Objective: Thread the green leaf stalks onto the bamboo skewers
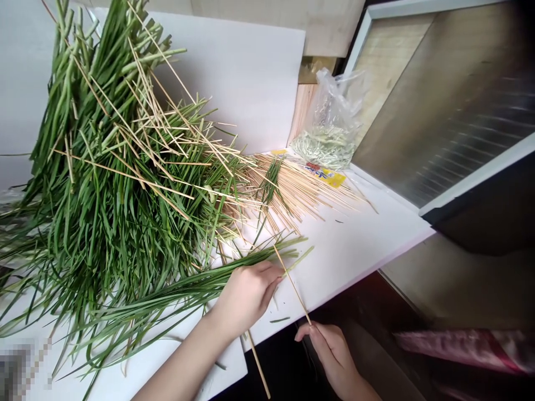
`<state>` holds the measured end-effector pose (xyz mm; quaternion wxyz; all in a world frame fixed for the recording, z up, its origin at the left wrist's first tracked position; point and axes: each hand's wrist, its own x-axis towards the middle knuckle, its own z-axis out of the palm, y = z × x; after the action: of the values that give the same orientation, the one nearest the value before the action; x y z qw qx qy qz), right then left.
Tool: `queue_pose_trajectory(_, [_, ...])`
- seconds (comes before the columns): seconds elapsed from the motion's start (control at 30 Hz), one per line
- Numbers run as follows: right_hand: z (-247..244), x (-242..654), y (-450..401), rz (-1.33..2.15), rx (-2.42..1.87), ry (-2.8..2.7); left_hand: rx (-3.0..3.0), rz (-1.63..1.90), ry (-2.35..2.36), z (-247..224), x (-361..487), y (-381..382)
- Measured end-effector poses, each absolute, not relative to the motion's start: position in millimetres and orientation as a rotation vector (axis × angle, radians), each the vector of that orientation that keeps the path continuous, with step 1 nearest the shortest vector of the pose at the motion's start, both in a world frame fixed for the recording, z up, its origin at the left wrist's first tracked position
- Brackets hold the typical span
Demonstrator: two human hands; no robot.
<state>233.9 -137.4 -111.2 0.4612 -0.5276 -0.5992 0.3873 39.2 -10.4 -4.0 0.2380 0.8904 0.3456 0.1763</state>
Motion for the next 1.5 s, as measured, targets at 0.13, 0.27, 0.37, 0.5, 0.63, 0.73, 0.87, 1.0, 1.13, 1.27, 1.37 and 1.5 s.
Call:
queue_pose_trajectory(0.13, [-110,232,-138,0.963,-1.301,-1.436,2.515,0.379,0.839,-6,46,-16])
queue_pose_trajectory(0.27, [-112,232,-138,0.944,-1.282,-1.447,2.574,0.351,0.759,-3,44,-16])
queue_pose_trajectory(0.37, [-115,233,-138,0.97,-1.274,-1.45,2.562,0.457,0.759,3,35,-8])
queue_pose_trajectory(0.5, [-118,234,-139,1.019,-1.276,-1.407,2.544,0.66,1.095,3,23,6])
queue_pose_trajectory(0.63, [-119,234,-139,1.027,-1.273,-1.412,2.627,0.583,1.201,-7,21,12])
queue_pose_trajectory(0.73, [-119,235,-139,1.0,-1.275,-1.443,2.583,0.66,1.181,-12,21,14])
queue_pose_trajectory(0.87, [-119,236,-140,0.983,-1.264,-1.461,2.431,0.892,1.181,-10,20,15])
queue_pose_trajectory(1.0, [-120,237,-140,0.985,-1.268,-1.476,2.321,1.027,1.184,-7,20,16])
queue_pose_trajectory(1.13, [-120,236,-139,0.993,-1.282,-1.503,2.235,1.084,1.223,-7,21,16])
queue_pose_trajectory(1.27, [-120,236,-139,1.002,-1.275,-1.523,2.012,1.072,1.188,-8,22,15])
queue_pose_trajectory(1.37, [-119,236,-140,1.003,-1.263,-1.526,1.954,1.05,1.139,-9,23,13])
queue_pose_trajectory(1.5, [-118,236,-140,1.004,-1.262,-1.51,2.007,1.06,1.151,-8,23,12])
